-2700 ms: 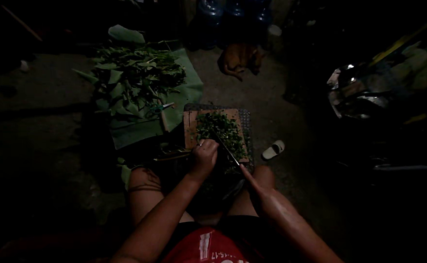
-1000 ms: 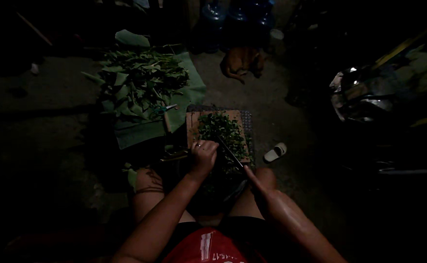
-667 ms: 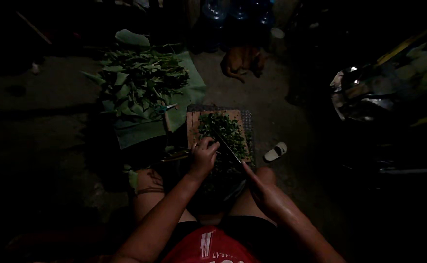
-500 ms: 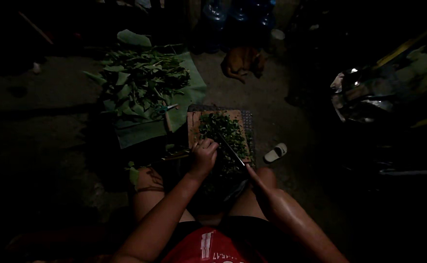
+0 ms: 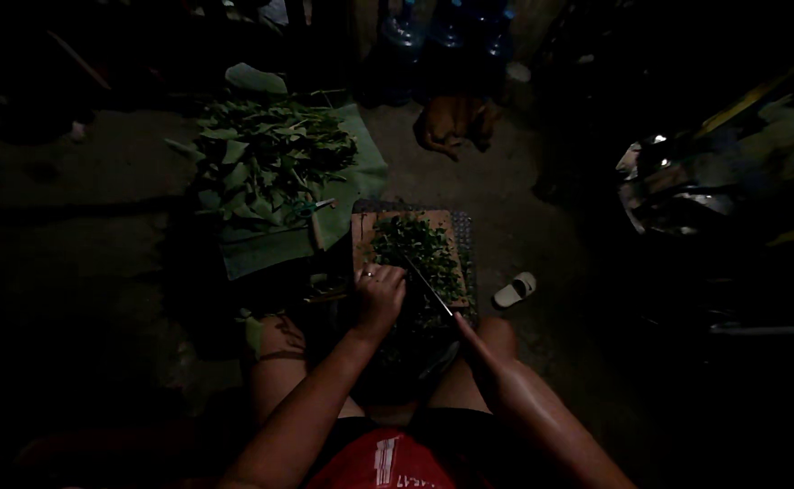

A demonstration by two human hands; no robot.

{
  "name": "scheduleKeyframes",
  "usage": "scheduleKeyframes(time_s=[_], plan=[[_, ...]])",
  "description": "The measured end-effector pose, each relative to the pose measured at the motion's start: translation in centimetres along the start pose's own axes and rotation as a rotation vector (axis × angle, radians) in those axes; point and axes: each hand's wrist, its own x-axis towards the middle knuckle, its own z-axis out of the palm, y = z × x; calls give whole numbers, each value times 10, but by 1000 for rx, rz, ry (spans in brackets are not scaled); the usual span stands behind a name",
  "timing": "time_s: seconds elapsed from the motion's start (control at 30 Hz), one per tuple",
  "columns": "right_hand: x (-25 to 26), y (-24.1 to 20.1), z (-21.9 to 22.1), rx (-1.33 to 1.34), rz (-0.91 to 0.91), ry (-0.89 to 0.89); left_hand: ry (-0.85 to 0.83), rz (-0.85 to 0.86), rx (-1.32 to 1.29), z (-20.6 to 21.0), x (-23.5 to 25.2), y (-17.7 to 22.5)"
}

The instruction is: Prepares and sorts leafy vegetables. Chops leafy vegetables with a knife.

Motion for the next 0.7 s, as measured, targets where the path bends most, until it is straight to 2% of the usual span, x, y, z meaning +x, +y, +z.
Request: scheduleKeyframes(time_s=[0.13,0.27,0.4,0.57,0.7], plan=[[7,-3,7,-33,16,-41,-12,59,-13,0,0,-4],[25,-4,20,-15,25,-24,-126,100,-33,-10,0,-11],[28,16,24,161,-40,-1,-292,69,38,-25,-8,-16],[33,28,28,406,-65,-76,-184,145,41,-25,-6,-25],[20,32,24,459,-105,13,-83,186,-8,-16,-1,-29]])
